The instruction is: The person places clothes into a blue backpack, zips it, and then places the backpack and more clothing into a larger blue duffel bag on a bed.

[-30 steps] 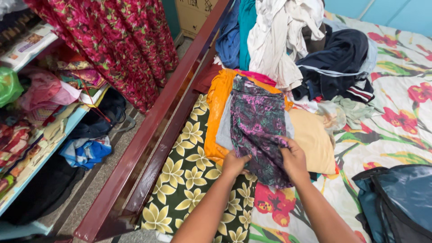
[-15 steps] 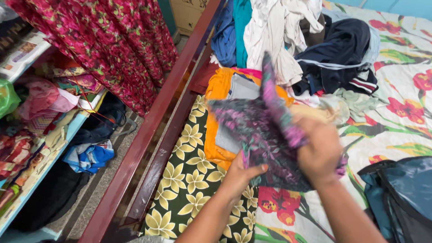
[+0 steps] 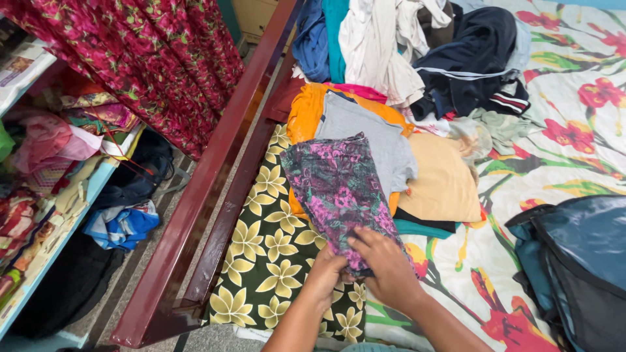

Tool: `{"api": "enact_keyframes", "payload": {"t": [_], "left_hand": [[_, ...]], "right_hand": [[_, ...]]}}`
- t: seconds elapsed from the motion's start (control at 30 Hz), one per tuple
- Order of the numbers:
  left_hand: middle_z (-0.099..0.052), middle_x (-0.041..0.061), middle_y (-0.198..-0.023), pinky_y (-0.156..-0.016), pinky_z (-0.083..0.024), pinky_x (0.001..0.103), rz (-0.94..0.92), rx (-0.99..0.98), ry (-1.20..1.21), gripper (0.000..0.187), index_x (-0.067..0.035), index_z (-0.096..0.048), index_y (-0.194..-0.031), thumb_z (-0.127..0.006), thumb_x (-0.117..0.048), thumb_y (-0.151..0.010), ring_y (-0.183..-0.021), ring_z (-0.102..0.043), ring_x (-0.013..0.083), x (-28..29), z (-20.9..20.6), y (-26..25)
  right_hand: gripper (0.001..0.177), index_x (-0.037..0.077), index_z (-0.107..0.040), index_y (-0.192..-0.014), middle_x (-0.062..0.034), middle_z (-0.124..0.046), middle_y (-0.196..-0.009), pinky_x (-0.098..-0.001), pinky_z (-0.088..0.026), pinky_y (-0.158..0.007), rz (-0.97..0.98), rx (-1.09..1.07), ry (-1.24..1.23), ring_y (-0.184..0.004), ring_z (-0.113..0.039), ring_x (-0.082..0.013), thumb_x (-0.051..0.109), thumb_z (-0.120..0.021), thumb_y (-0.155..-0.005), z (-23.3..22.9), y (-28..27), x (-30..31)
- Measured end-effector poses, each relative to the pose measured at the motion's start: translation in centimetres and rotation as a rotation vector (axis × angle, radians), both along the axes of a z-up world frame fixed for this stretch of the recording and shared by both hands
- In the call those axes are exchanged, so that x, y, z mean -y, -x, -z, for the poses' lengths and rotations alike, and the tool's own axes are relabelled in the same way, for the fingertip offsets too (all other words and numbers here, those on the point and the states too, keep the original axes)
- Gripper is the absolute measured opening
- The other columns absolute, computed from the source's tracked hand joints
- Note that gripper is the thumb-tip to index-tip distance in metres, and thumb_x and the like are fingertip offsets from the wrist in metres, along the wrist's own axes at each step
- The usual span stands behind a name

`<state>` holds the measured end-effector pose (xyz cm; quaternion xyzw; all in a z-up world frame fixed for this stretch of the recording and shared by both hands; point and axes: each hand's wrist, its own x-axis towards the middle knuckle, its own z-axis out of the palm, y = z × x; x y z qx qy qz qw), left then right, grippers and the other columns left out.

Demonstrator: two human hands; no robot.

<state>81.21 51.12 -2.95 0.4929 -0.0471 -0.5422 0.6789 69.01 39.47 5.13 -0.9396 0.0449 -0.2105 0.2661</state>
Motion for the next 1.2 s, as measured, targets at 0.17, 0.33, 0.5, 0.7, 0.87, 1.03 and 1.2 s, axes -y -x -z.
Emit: {"api": "enact_keyframes", "payload": {"t": [0.17,0.33,0.5,0.7,0.87,1.03,1.2], "left_hand": [[-0.072,0.003,-0.102,-0.081,-0.051,0.029,0.022,0.113,0.232,0.034,-0.002,-0.064,-0.126,-0.062,-0.021,-0.098,-0.086,-0.065,0.0124,0.1,-1.1,1.0],[-0.065,0.002,-0.132,-0.09,-0.049,0.04,-0.134,-0.167,0.05,0.075,-0.017,-0.045,-0.144,-0.046,-0.066,-0.086,-0.11,-0.065,0.0203,-0.1,-3.6,1.2],[-0.068,0.011,-0.134,-0.093,-0.051,0.046,-0.27,-0.352,0.098,0.075,-0.01,-0.049,-0.145,-0.06,-0.056,-0.086,-0.114,-0.068,0.0285,0.1,-1.9,0.5],[-0.069,0.015,-0.112,-0.088,-0.061,0.049,-0.323,-0.202,0.197,0.054,-0.003,-0.056,-0.129,-0.067,0.0,-0.076,-0.098,-0.071,0.0313,2.2,-3.6,-0.2],[-0.071,0.013,-0.107,-0.085,-0.061,0.044,-0.206,0.084,0.213,0.055,-0.003,-0.056,-0.127,-0.066,0.007,-0.073,-0.094,-0.072,0.0272,5.4,-8.3,-3.5],[-0.072,0.01,-0.104,-0.083,-0.06,0.041,-0.165,0.313,0.23,0.058,-0.004,-0.058,-0.125,-0.076,0.005,-0.071,-0.09,-0.072,0.0242,4.9,-7.4,-10.6],[-0.054,0.017,-0.142,-0.106,-0.046,0.041,-0.446,0.883,-0.115,0.099,0.0,-0.03,-0.153,-0.085,-0.001,-0.07,-0.124,-0.059,0.026,3.5,1.4,-16.8]], "right_hand": [[0.071,0.01,-0.065,-0.128,-0.0127,-0.066,-0.133,-0.0413,-0.049,-0.104,0.201,0.099,-0.017,-0.126,-0.062,-0.0331,-0.01,-0.065,-0.061,-0.8,1.2,0.7],[0.064,0.007,-0.072,-0.113,-0.0105,-0.074,-0.116,-0.0384,-0.055,-0.093,0.228,0.16,-0.095,-0.11,-0.07,-0.0307,-0.012,-0.061,-0.053,-3.3,4.2,0.5],[0.058,0.008,-0.077,-0.101,-0.0074,-0.077,-0.104,-0.0361,-0.06,-0.088,0.093,0.162,-0.083,-0.101,-0.076,-0.0276,-0.008,-0.057,-0.049,-5.9,7.6,0.6],[0.049,0.008,-0.076,-0.099,-0.0072,-0.076,-0.102,-0.0366,-0.06,-0.084,0.007,0.158,0.004,-0.099,-0.076,-0.0276,0.0,-0.063,-0.053,-9.0,9.8,-0.3],[0.044,0.01,-0.076,-0.104,-0.0069,-0.074,-0.106,-0.039,-0.058,-0.088,0.042,0.235,0.156,-0.104,-0.074,-0.0278,0.004,-0.068,-0.061,-9.9,10.2,-1.3],[0.058,0.009,-0.071,-0.125,-0.0146,-0.068,-0.135,-0.0447,-0.053,-0.104,-0.005,0.159,0.135,-0.126,-0.065,-0.0314,0.004,-0.064,-0.067,-6.6,6.7,-4.2],[0.044,0.013,-0.067,-0.127,-0.0135,-0.057,-0.145,-0.0526,-0.037,-0.112,-0.186,-0.04,0.085,-0.135,-0.053,-0.0344,0.017,-0.07,-0.084,-2.0,4.7,-4.5]]}}
